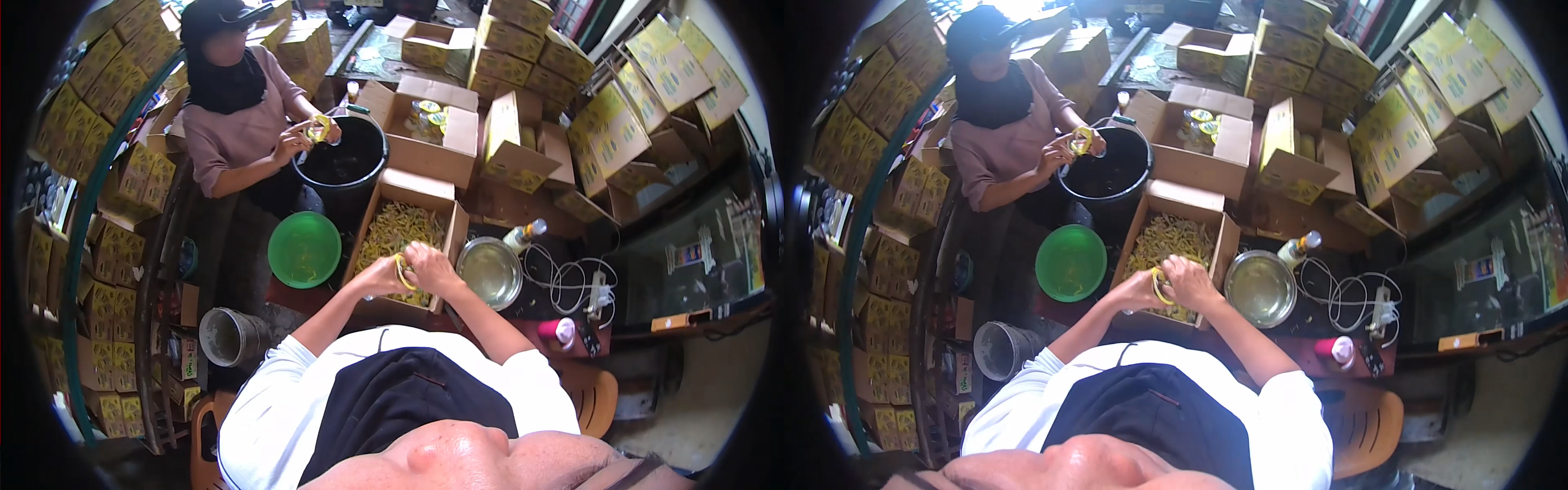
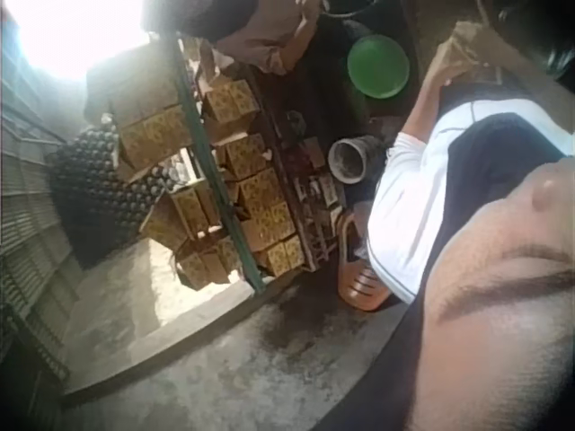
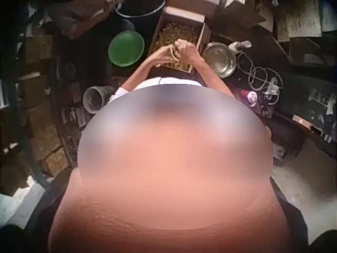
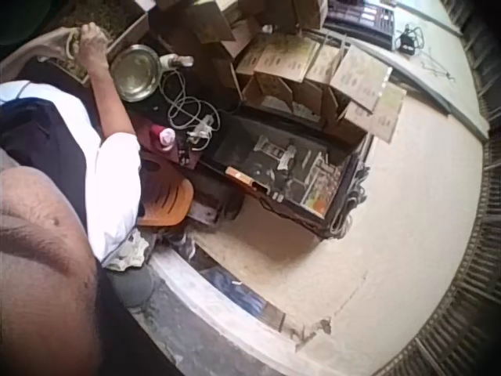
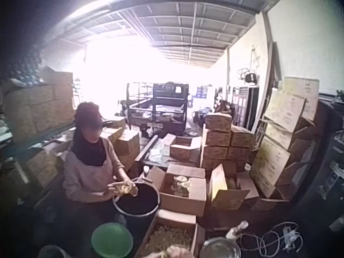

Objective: The person fills small transparent containers with banana chips from a large cardboard box and places the filled containers into a black bucket.

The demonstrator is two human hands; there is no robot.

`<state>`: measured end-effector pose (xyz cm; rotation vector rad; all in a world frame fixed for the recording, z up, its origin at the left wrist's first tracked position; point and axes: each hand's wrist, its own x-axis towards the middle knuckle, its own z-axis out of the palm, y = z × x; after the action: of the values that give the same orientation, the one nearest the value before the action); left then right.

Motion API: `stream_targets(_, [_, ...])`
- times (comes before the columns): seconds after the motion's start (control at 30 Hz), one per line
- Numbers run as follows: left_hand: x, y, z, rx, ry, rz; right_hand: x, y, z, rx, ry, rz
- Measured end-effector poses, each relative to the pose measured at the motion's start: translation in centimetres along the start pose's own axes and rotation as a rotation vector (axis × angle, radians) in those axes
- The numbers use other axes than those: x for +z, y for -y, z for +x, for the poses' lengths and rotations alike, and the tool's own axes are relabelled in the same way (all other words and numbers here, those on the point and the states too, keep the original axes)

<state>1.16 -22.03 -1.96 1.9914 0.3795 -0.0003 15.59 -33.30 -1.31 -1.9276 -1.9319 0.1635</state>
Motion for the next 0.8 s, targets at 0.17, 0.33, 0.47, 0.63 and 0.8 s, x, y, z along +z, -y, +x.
stream_targets(0.17, [1.6,1.3,-0.3,-0.027,0.069,-0.07,1.2,0.1,-0.9,0.067,0.119,-0.034])
stream_targets(0.33, [2.1,2.2,-0.1,-0.143,0.234,0.007,1.8,-0.1,-2.4,0.154,0.275,0.069])
stream_targets(0.47, [1.8,1.3,-1.1,-0.029,0.203,-0.069,3.0,-1.2,-4.7,0.143,0.242,0.206])
stream_targets(0.63, [2.6,2.6,-0.7,-0.108,0.201,-0.109,2.8,-2.0,-5.9,0.548,0.142,0.856])
stream_targets(0.8, [2.6,1.7,-0.2,-0.051,0.164,-0.079,1.0,-1.1,-5.3,0.506,-0.083,0.68])
